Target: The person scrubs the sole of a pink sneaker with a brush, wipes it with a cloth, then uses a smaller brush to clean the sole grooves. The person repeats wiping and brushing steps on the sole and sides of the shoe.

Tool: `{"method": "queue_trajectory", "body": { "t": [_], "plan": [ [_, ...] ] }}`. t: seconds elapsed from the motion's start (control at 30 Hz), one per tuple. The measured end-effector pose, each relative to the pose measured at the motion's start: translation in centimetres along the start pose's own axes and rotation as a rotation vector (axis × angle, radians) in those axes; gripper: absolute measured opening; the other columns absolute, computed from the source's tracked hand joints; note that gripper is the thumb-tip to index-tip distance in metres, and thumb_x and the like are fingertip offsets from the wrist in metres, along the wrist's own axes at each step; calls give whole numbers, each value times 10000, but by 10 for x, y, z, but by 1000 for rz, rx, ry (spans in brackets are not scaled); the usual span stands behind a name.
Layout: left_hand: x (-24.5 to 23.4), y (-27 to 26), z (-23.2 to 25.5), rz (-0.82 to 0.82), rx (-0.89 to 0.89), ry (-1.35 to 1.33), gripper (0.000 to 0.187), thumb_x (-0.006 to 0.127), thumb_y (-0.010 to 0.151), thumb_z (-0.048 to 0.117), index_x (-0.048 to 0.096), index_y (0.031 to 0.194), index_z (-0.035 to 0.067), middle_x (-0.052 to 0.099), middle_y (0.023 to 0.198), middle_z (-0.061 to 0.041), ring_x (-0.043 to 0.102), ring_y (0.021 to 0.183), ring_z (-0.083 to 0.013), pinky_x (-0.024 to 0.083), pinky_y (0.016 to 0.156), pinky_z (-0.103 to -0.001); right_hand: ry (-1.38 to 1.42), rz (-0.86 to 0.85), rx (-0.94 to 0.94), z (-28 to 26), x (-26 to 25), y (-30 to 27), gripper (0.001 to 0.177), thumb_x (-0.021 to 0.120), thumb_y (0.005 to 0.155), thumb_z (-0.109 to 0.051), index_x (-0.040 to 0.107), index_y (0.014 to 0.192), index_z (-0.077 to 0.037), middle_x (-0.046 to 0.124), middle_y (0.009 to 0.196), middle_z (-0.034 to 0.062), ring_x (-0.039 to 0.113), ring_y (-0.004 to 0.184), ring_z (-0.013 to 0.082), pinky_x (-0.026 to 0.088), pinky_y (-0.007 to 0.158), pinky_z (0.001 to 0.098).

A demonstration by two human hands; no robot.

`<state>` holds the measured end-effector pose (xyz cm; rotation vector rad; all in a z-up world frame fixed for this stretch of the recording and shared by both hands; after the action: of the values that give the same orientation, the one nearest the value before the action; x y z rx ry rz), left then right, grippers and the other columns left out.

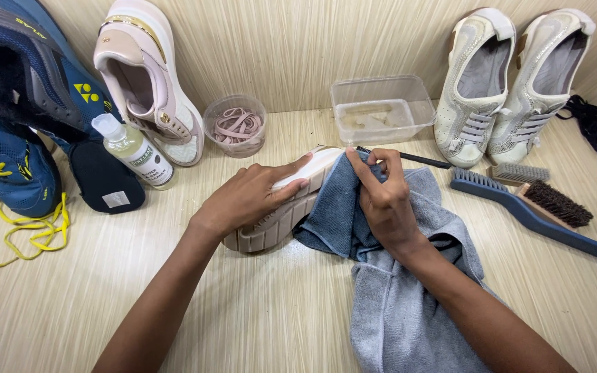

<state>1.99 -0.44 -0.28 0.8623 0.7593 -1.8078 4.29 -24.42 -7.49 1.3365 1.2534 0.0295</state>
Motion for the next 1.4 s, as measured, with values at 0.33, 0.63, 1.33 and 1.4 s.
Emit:
{"method": "queue_trajectory", "body": {
  "t": [0.33, 0.63, 1.33, 1.4],
  "plan": [
    [-2, 0, 1, -14, 16, -10, 595, 414, 1009, 542, 559, 1518, 269, 706, 1301, -239, 704, 1061, -541, 506, 928, -623, -187, -242, 72, -19, -9, -36, 549, 677, 936, -108, 567, 1432, 100, 466, 1143, 183, 717, 1012, 471, 659, 780, 553],
    [-9, -3, 2, -23, 9, -21, 570, 417, 1013, 516, 535, 1532, 314, 691, 1340, -211, 690, 1091, -540, 506, 941, -622, 13, -115, -33, -11, -10, -43, 340, 766, 861, -112, 778, 1199, -82, 640, 1009, 42, 774, 855, 291, 663, 666, 390],
    [1, -3, -2, -5, 26, 12, 581, 404, 1016, 542, 538, 1533, 313, 701, 1320, -219, 703, 1083, -525, 499, 956, -603, -66, -216, 99, -32, -23, -38, 410, 613, 923, 0, 653, 1325, 67, 544, 1033, 115, 753, 809, 419, 676, 568, 508],
    [-2, -7, 1, -8, 3, -7, 581, 406, 1006, 540, 523, 1537, 335, 703, 1324, -207, 696, 1096, -524, 501, 955, -609, 132, -106, 179, -33, -35, -26, 301, 600, 949, -7, 723, 1218, 51, 578, 1005, 89, 766, 850, 371, 673, 627, 442]
  ]
}}
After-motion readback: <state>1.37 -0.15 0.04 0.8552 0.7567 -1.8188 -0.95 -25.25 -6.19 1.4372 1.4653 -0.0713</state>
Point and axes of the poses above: each hand's wrist, its own y-axis towards the middle knuckle, its own x-axis out of the palm, z = x × y, the point moved 2 cm from there along y, towards the middle knuckle
